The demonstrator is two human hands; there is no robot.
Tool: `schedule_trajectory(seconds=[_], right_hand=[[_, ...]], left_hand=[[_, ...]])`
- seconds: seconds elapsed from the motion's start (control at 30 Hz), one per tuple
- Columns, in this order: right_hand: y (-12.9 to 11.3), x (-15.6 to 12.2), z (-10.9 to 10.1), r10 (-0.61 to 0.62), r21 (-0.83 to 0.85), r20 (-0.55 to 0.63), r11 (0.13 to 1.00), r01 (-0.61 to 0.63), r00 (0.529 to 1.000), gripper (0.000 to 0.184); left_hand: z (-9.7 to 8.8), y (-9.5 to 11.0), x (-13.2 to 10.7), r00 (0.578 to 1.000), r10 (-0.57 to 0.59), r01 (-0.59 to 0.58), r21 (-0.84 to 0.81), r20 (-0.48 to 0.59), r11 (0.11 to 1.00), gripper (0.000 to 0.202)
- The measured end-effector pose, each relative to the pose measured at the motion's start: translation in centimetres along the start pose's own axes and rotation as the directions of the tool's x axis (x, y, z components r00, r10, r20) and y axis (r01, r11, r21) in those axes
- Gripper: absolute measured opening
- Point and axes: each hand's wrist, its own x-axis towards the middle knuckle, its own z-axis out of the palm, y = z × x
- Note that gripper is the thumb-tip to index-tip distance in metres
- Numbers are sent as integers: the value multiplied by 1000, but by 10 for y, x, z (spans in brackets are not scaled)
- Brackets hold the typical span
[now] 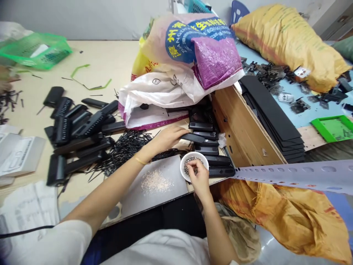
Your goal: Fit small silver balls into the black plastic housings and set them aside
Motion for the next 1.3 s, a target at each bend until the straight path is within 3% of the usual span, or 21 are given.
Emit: schedule_trajectory(seconds=[0.07, 0.1, 0.13, 0.17, 0.2, 0.23, 0.27, 0.33, 0.4, 0.5, 0.63, 0.83, 1.0, 1.13, 1.3], right_hand=[[-7, -3, 5, 93, 257, 17, 962, -95, 995, 29], [-10, -4, 9, 116, 349, 30, 929, -119, 993, 31], [-13, -5, 14, 124, 415, 39, 901, -129, 992, 32], [-16, -7, 20, 120, 454, 41, 882, -125, 992, 32], [-19, -8, 26, 106, 470, 33, 876, -109, 994, 31], [-22, -10, 33, 85, 468, 17, 880, -83, 996, 29], [-25, -13, 39, 55, 447, -4, 893, -48, 998, 26], [-31, -18, 48, -45, 331, -57, 942, 61, 997, 18], [-39, -23, 54, -198, 155, -107, 965, 213, 974, 9], [-48, -26, 59, -390, -21, -131, 920, 390, 912, 6], [-52, -24, 63, -462, -67, -127, 887, 457, 878, 6], [-47, -23, 64, -388, 15, -143, 919, 394, 910, 6], [-44, -20, 60, -423, -7, -148, 904, 427, 894, 7], [-39, -20, 59, -350, 82, -134, 929, 362, 927, 6], [-37, -27, 71, -421, 19, -244, 899, 438, 874, 11]], left_hand=[[-16, 7, -34, 984, 32, -19, 77, -175, 997, 33], [-19, 13, -51, 955, 7, 6, 42, -298, 999, 30], [-19, 18, -67, 899, -71, 40, -81, -432, 996, 30], [-16, 24, -82, 816, -205, 54, -281, -541, 958, 31], [-11, 29, -94, 716, -382, 30, -521, -584, 853, 32], [-4, 34, -105, 618, -569, -33, -741, -542, 670, 32], [2, 37, -113, 539, -725, -114, -890, -429, 442, 28], [13, 41, -125, 434, -887, -238, -970, -157, 55, 15], [20, 44, -132, 371, -929, -301, -946, 0, -120, 11], [23, 47, -138, 356, -933, -342, -920, 60, -189, 16], [26, 52, -141, 380, -922, -344, -915, 70, -211, 17], [29, 55, -138, 385, -922, -343, -920, 48, -191, 18], [32, 57, -139, 399, -917, -340, -928, 4, -152, 14], [36, 57, -136, 397, -918, -326, -937, -12, -129, 13], [34, 63, -131, 380, -924, -321, -943, -46, -85, 8]])
